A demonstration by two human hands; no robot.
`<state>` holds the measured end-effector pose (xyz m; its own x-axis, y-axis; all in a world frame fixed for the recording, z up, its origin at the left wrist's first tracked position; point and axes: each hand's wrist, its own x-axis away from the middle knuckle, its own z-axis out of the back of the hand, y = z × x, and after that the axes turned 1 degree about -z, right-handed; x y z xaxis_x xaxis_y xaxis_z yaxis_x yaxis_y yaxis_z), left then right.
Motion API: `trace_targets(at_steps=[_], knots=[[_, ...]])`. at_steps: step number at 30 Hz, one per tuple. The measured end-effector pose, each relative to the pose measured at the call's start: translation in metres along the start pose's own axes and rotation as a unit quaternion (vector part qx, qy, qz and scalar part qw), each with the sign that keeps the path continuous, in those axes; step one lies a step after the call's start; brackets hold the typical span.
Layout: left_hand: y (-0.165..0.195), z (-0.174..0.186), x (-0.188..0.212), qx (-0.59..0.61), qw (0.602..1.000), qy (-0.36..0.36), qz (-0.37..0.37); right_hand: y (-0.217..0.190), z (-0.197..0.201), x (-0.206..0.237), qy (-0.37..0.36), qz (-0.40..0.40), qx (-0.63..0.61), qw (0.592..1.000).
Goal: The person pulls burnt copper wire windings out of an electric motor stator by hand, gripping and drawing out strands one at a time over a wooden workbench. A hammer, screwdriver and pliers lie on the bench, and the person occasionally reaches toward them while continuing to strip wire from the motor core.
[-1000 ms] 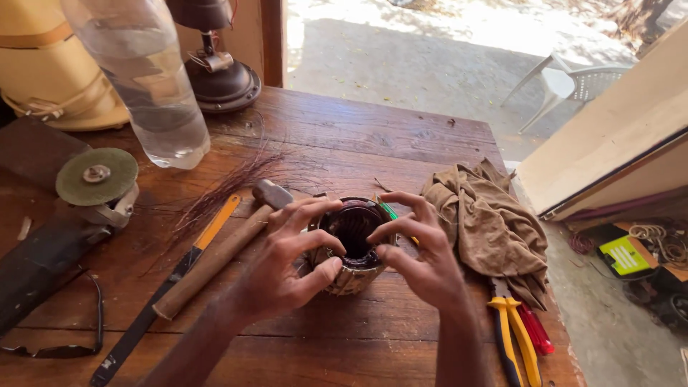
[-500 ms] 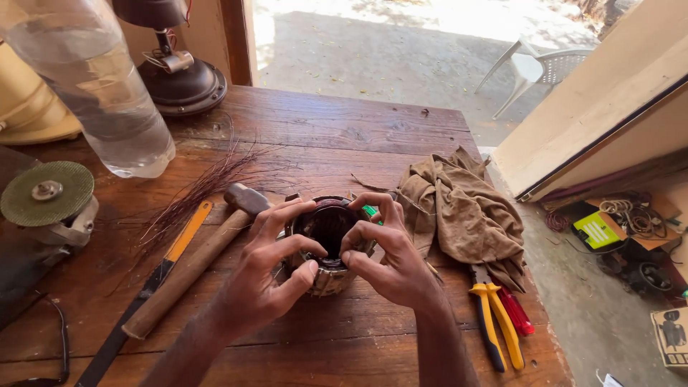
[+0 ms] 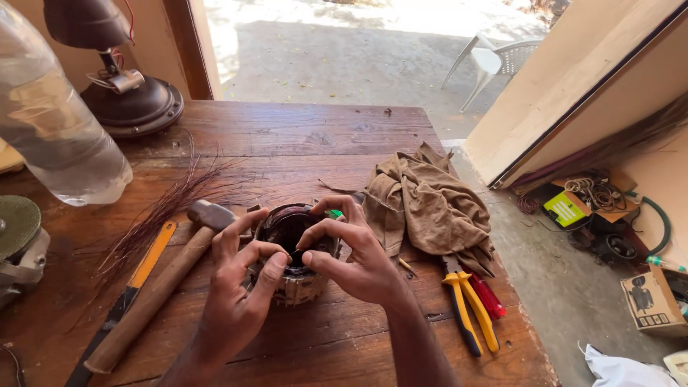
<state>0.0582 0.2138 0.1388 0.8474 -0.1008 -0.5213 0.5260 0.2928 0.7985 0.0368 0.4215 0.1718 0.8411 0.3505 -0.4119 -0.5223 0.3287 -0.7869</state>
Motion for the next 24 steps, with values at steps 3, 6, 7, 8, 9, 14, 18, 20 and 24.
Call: trace_targets(at_steps=[3, 6, 7, 8, 9, 14, 18, 20, 24], knots=[[0.001, -0.003, 0.001, -0.007, 1.0, 0.01, -0.021, -0.003, 0.001, -0.002, 0.011, 0.001, 0.017, 1.0], [-0.001, -0.004, 0.001, -0.032, 0.998, 0.015, -0.055, -0.004, 0.0, -0.002, 0.038, 0.042, 0.055, 0.997], [-0.002, -0.003, 0.0, -0.043, 0.997, 0.014, -0.066, -0.004, 0.0, -0.001, 0.052, 0.057, 0.071, 0.994], [-0.003, -0.002, -0.001, -0.05, 0.997, 0.015, -0.055, -0.004, -0.001, -0.001, 0.066, 0.072, 0.088, 0.991], [-0.004, -0.001, -0.002, -0.059, 0.997, 0.017, -0.043, -0.004, -0.003, -0.001, 0.07, 0.055, 0.063, 0.994], [-0.001, 0.005, -0.003, -0.071, 0.996, 0.008, -0.052, -0.005, -0.014, 0.0, 0.102, 0.016, 0.015, 0.995], [0.012, 0.007, 0.004, -0.038, 0.996, 0.012, -0.075, -0.006, -0.013, 0.003, 0.097, 0.064, 0.06, 0.991], [0.018, 0.007, 0.007, -0.015, 0.995, 0.012, -0.097, -0.004, -0.011, 0.004, 0.083, 0.116, 0.1, 0.985], [0.021, 0.006, 0.008, -0.007, 0.989, -0.008, -0.145, 0.001, -0.013, 0.005, 0.119, 0.131, 0.087, 0.98]])
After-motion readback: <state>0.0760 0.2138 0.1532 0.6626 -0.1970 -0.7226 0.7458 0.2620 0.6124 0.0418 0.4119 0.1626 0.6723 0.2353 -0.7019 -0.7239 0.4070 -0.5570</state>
